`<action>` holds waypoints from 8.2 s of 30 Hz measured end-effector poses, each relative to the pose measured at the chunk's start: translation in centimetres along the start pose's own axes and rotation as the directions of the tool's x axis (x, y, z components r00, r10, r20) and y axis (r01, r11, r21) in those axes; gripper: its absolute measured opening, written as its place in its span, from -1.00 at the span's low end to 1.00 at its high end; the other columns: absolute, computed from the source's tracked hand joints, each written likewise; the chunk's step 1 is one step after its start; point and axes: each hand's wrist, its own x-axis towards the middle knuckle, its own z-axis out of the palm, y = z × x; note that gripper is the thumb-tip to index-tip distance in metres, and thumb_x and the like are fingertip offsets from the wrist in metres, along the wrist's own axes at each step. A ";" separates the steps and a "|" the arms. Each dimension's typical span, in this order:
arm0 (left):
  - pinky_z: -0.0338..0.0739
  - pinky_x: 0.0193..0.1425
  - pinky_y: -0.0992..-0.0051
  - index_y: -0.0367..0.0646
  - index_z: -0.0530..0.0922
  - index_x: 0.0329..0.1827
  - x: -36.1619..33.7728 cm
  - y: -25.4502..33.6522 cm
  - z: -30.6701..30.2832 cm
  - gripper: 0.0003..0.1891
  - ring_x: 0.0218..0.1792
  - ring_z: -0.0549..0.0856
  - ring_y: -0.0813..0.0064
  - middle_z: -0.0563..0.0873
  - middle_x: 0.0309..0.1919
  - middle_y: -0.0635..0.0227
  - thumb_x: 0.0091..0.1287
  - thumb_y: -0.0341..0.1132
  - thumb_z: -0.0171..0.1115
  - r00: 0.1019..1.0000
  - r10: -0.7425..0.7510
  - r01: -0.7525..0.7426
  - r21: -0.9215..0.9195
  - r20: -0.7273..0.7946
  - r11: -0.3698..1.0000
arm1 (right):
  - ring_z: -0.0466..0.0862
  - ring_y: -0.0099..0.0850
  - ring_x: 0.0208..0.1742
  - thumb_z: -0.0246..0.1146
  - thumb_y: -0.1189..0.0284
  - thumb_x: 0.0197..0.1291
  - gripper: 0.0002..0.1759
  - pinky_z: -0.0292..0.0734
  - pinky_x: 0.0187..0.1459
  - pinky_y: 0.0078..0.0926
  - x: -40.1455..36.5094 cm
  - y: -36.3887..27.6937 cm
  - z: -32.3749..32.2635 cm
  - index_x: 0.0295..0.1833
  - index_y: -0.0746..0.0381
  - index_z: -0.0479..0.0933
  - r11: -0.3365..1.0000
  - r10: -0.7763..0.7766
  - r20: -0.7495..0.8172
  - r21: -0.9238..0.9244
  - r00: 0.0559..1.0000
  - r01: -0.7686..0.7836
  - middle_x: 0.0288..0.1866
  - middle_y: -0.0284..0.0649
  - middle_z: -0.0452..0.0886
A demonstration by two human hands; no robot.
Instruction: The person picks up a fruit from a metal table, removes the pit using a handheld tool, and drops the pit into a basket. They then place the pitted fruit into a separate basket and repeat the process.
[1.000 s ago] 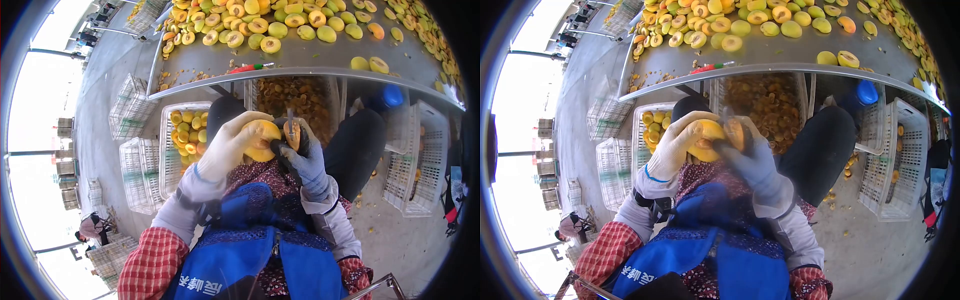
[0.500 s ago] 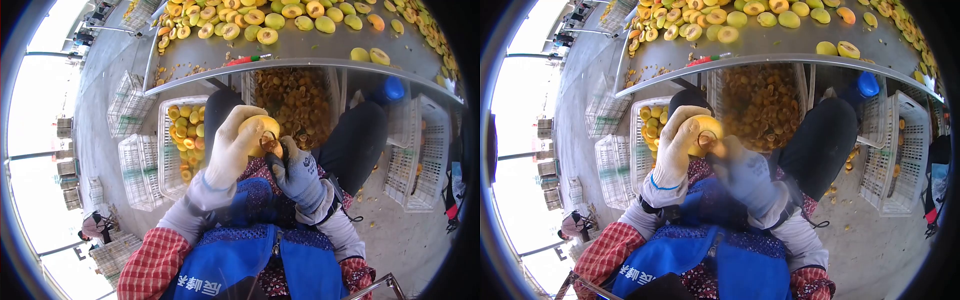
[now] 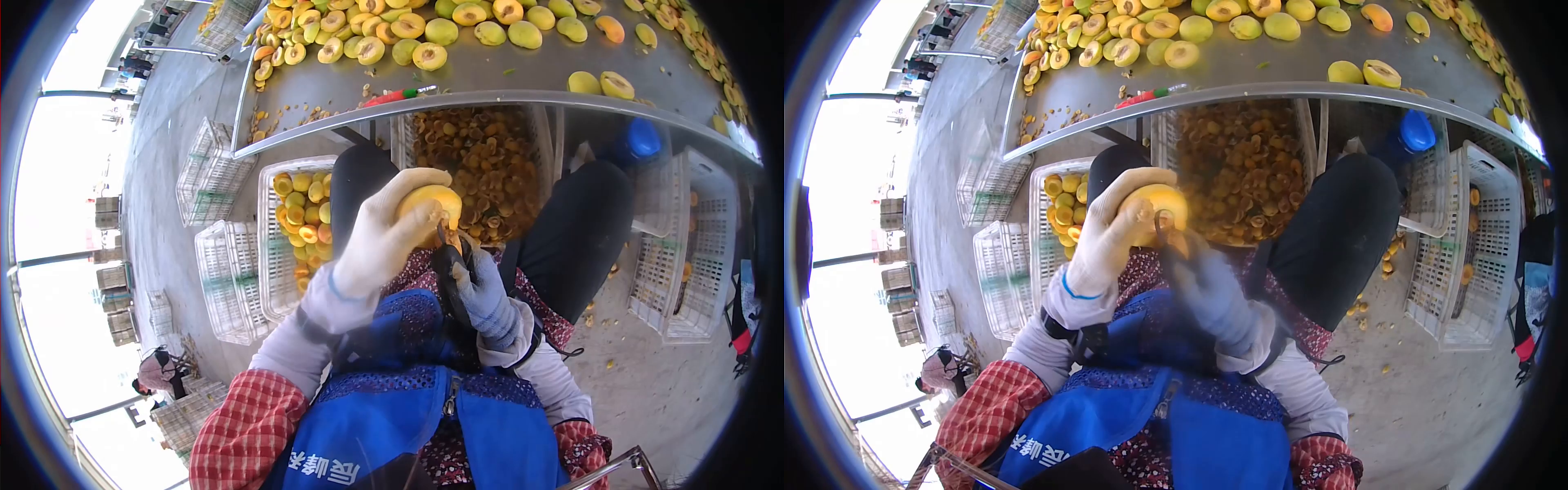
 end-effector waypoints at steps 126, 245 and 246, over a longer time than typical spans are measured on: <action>0.59 -0.16 0.53 -0.33 0.48 0.12 2.4 -2.8 -2.6 -0.48 -0.32 0.71 0.48 0.69 -0.26 0.24 0.55 0.05 -0.08 0.996 -0.080 0.077 -0.072 -0.043 0.994 | 0.65 -0.07 -0.37 0.21 0.33 0.32 -0.78 0.52 -0.34 -0.23 5.4 -4.1 -0.4 -0.07 0.24 0.46 0.870 0.152 -0.003 -0.474 0.988 -0.135 -0.41 -0.02 0.57; 0.52 0.03 0.55 -0.31 0.49 0.19 5.1 0.7 0.2 -0.62 -0.09 0.61 0.59 0.65 -0.09 0.30 0.35 -0.35 0.19 0.989 -0.133 0.114 0.222 0.071 0.968 | 0.49 -0.67 -0.54 0.30 0.39 0.29 -0.51 0.38 -0.54 -0.70 6.7 -1.6 -2.6 0.29 0.26 0.39 0.691 0.496 -0.139 0.661 0.857 -0.293 -0.28 -0.36 0.60; 0.51 -0.01 0.59 -0.30 0.47 0.23 4.9 0.7 -1.1 -0.60 -0.10 0.61 0.60 0.64 -0.07 0.31 0.38 -0.30 0.14 0.969 -0.191 0.162 0.180 0.157 0.970 | 0.49 -0.68 -0.51 0.30 0.41 0.27 -0.52 0.40 -0.51 -0.71 6.5 -2.4 -3.4 0.27 0.27 0.39 0.693 0.516 -0.018 0.597 0.856 -0.405 -0.29 -0.36 0.58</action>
